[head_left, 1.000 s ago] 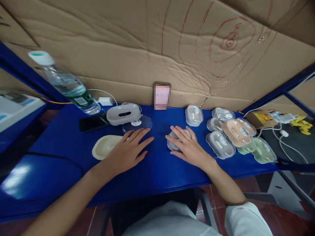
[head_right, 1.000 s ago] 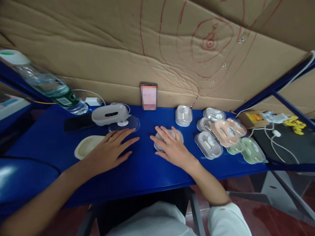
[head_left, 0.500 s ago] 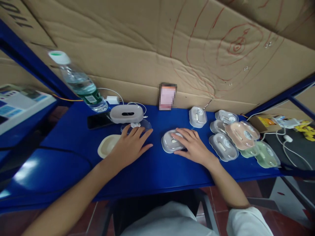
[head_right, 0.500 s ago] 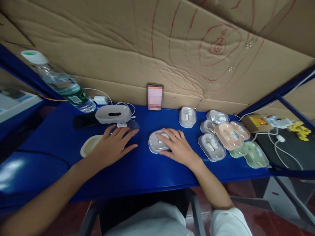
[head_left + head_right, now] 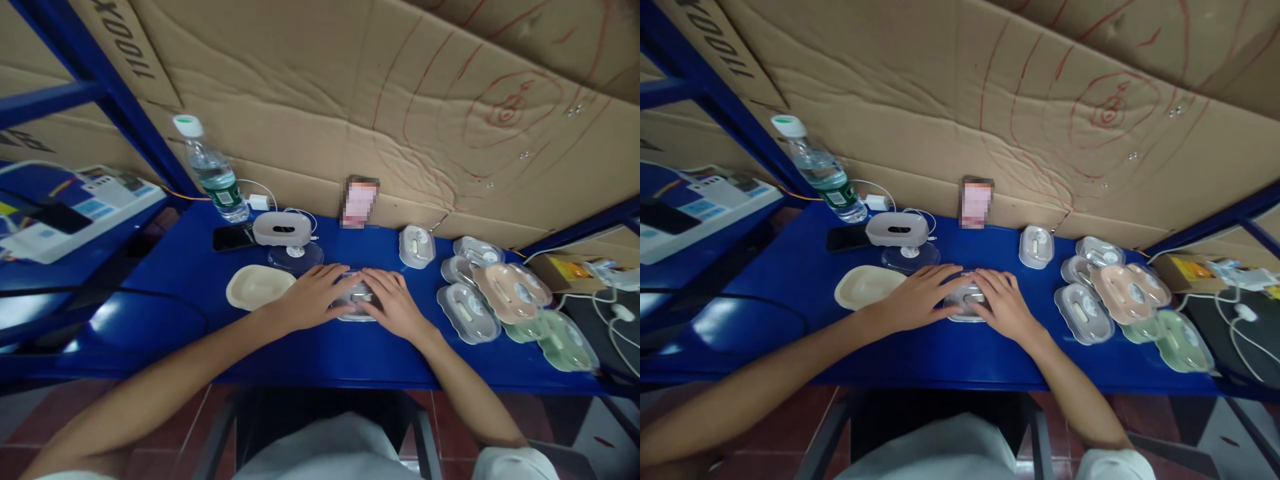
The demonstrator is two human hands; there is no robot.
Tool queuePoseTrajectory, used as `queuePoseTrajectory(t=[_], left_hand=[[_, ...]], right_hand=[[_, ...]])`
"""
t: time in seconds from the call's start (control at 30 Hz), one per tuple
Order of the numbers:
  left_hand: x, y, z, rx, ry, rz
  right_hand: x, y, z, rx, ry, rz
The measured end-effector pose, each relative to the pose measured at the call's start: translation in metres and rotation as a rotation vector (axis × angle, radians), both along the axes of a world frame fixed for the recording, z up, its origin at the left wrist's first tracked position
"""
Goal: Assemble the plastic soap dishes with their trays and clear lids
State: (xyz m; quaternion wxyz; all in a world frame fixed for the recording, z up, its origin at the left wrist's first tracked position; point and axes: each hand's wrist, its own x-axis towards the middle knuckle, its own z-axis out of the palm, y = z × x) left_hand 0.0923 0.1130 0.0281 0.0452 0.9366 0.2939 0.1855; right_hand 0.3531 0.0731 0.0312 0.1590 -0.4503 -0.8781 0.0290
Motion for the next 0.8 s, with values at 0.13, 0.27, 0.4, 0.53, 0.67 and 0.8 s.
queuePoseTrajectory(t=[0.13,0.27,0.4,0.53,0.67,0.8], left_hand=[[0.015,-0.005,0.007,0.105,-0.011,0.003],[0.027,-0.025,0.003,0.204,-0.023,-0.098],[0.029,-0.034,-0.008,0.193,-0.018,-0.114],[0.025,-0.03,-0.01,0.125,0.027,-0.119],[0.022,-0.029,-0.006,0.127,0.06,-0.141],[0.021,-0.029,-0.007,0.169,0.056,-0.15]], right_hand=[[0.003,0.001,-0.001,0.059,0.034,-0.113],[0.011,0.004,0.001,0.111,0.096,-0.242],[0.02,0.009,0.0,0.152,0.098,-0.346],[0.025,0.013,-0.003,0.136,0.071,-0.374],[0.031,0.018,-0.005,0.131,0.058,-0.387],[0.04,0.024,-0.007,0.167,0.039,-0.439]])
